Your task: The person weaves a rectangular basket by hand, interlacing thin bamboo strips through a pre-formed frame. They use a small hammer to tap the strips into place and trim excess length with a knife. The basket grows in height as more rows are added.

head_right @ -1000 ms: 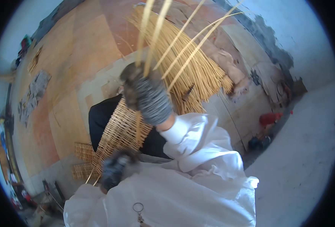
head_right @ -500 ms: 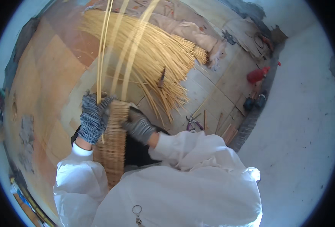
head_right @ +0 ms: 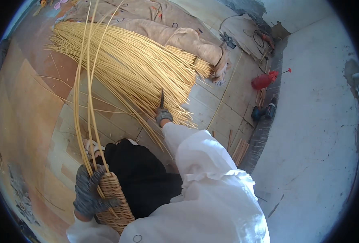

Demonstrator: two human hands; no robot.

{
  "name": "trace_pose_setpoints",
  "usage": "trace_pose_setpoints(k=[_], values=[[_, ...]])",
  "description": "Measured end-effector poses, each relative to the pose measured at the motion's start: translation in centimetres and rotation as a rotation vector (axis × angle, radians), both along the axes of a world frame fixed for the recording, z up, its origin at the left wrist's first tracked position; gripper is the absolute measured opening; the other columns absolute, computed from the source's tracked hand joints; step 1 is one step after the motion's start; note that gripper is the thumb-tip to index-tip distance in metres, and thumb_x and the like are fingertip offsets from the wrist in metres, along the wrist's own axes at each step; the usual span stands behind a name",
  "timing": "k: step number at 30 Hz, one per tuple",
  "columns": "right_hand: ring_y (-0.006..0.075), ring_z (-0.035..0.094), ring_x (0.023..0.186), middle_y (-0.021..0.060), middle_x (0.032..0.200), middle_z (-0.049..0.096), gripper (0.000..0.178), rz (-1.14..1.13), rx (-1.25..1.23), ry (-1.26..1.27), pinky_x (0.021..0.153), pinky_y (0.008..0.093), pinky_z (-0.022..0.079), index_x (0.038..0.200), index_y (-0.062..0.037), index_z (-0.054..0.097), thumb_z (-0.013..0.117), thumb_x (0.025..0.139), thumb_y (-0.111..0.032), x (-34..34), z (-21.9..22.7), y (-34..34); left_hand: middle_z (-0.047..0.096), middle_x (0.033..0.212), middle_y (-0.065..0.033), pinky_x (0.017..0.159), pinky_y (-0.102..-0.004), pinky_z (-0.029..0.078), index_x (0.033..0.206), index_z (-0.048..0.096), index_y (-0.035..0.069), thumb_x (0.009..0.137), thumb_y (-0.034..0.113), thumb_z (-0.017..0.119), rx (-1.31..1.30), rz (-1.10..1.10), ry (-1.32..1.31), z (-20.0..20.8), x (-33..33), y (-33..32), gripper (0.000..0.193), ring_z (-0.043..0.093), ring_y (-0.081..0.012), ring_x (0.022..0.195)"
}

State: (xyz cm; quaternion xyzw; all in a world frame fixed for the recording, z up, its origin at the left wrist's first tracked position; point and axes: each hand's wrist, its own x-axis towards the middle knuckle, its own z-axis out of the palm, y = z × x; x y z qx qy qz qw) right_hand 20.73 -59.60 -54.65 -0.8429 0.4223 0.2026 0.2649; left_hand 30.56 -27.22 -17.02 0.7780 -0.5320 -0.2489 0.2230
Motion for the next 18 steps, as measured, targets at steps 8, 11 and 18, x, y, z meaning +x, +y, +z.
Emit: trace_pose_setpoints(k=[8, 11, 18], values=[[0.0285, 0.057, 0.091, 0.017, 0.105, 0.057, 0.041, -0.18, 0.082, -0.115, 0.074, 0.0423, 0.047, 0.113, -0.0089, 0.057, 0.06, 0.081, -0.035, -1.0, -4.0, 1.3, 0.054, 0.115, -0.0188, 0.094, -0.0491, 0.038, 0.12, 0.056, 0.014, 0.053, 0.058, 0.08, -0.026, 0.008, 0.048, -0.6, 1.7, 1.5, 0.084, 0.049, -0.0397, 0.106], [0.0223, 0.056, 0.065, 0.0071, 0.081, 0.06, 0.025, -0.661, 0.538, -0.641, 0.054, 0.0354, 0.047, 0.101, -0.0103, 0.063, 0.064, 0.08, -0.024, -3.8, -3.3, 4.3, 0.049, 0.116, -0.0282, 0.092, -0.0488, 0.038, 0.125, 0.055, 0.009, 0.059, 0.06, 0.076, 0.235, 0.078, 0.125, 0.6, 1.5, 3.4, 0.085, 0.047, -0.0429, 0.11], [0.019, 0.054, 0.057, 0.0022, 0.065, 0.052, 0.031, -0.906, 2.099, -0.672, 0.062, 0.0418, 0.046, 0.105, -0.0109, 0.055, 0.064, 0.076, -0.016, -14.9, 0.5, 4.2, 0.055, 0.108, -0.0195, 0.094, -0.0456, 0.036, 0.122, 0.058, 0.015, 0.059, 0.063, 0.073, -0.094, 0.361, -0.004, -2.3, -4.4, 8.8, 0.081, 0.051, -0.037, 0.106]])
